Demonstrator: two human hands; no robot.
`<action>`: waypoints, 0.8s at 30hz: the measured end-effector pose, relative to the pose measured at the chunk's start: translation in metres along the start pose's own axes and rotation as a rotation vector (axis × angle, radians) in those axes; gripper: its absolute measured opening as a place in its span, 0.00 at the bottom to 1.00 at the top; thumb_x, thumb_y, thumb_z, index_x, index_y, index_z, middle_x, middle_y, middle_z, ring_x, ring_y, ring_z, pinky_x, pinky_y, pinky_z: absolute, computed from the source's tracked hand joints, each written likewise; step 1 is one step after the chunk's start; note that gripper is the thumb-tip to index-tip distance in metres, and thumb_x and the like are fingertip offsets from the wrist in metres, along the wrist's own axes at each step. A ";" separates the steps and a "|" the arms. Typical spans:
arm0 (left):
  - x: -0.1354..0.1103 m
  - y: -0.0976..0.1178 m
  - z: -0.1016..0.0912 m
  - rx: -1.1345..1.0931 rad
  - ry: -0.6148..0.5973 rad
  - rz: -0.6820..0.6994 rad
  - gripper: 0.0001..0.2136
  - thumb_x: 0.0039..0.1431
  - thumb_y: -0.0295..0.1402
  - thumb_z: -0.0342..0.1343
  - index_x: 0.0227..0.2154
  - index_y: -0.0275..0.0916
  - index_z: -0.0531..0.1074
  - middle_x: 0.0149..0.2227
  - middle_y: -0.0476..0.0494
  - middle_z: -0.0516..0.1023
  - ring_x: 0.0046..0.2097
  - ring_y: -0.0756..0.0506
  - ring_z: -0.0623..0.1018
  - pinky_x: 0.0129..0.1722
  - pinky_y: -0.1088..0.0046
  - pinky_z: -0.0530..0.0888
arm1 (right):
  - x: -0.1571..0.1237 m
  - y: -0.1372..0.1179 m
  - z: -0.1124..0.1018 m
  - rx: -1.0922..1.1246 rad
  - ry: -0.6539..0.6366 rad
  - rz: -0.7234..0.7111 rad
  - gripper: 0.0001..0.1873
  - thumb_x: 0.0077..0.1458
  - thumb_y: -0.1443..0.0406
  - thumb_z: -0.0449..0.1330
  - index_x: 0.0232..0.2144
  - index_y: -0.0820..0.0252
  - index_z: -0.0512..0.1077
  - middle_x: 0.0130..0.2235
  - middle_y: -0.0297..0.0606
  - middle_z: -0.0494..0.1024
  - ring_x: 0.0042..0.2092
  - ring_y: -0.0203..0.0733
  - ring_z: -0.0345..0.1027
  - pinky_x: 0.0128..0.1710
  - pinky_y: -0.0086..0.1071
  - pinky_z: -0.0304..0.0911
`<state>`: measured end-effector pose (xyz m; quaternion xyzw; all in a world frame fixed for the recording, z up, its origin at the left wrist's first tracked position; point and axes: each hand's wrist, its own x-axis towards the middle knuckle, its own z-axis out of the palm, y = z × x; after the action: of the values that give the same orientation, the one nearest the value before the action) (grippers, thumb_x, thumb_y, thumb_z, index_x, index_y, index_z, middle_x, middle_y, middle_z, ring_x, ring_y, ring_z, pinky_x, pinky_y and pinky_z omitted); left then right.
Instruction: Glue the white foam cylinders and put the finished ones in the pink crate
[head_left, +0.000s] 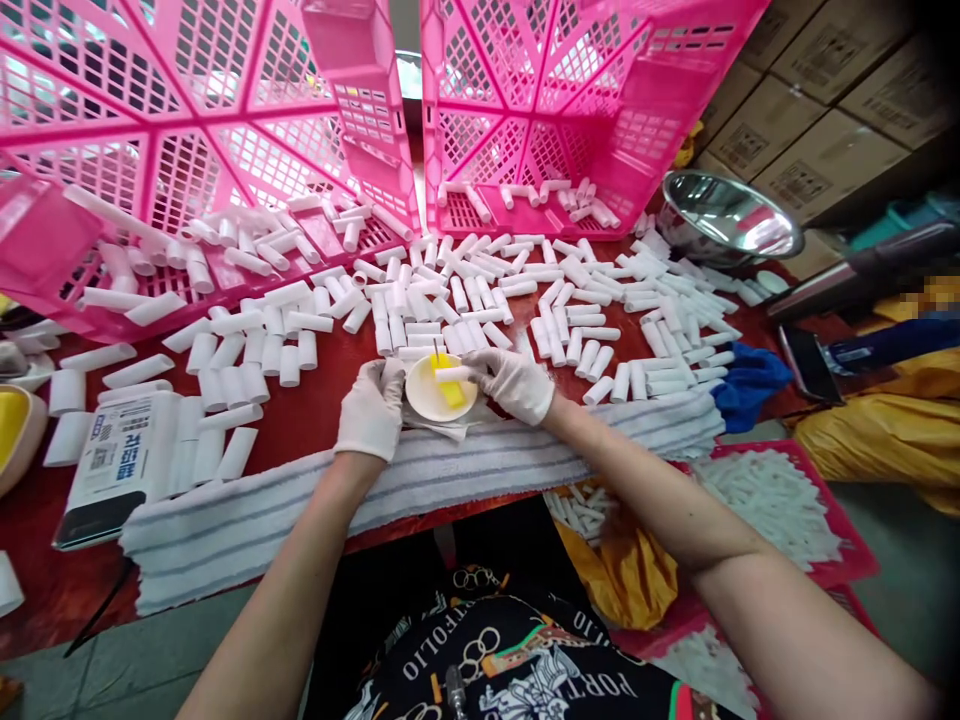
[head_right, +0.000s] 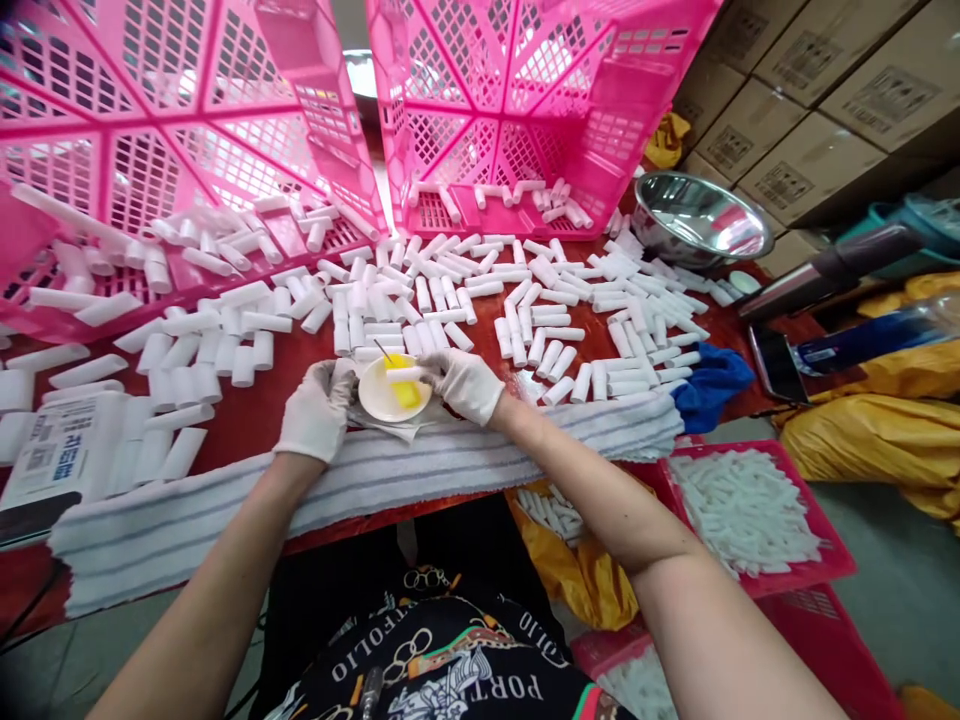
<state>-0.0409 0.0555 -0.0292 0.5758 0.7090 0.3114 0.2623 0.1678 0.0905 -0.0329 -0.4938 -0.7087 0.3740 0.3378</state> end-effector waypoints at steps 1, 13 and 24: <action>0.000 -0.001 0.000 -0.010 0.000 0.000 0.20 0.60 0.47 0.42 0.45 0.38 0.67 0.41 0.38 0.77 0.43 0.43 0.76 0.43 0.68 0.71 | -0.002 0.000 0.000 0.002 0.016 -0.029 0.13 0.50 0.59 0.60 0.35 0.62 0.75 0.38 0.39 0.77 0.41 0.40 0.70 0.42 0.32 0.66; -0.002 0.000 0.002 0.067 0.001 0.006 0.19 0.59 0.44 0.44 0.47 0.38 0.66 0.42 0.36 0.76 0.43 0.40 0.76 0.42 0.66 0.71 | -0.024 0.009 0.017 -0.041 0.121 -0.071 0.11 0.51 0.60 0.59 0.36 0.60 0.74 0.37 0.39 0.75 0.38 0.38 0.70 0.40 0.31 0.67; -0.002 -0.005 0.003 0.060 -0.009 0.029 0.20 0.59 0.45 0.42 0.47 0.38 0.66 0.40 0.37 0.76 0.42 0.40 0.76 0.41 0.65 0.71 | -0.030 0.011 0.019 -0.145 0.086 -0.044 0.15 0.53 0.59 0.58 0.41 0.58 0.74 0.39 0.41 0.78 0.39 0.41 0.71 0.43 0.34 0.67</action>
<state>-0.0415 0.0537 -0.0348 0.5949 0.7085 0.2912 0.2433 0.1652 0.0611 -0.0554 -0.5169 -0.7294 0.2924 0.3395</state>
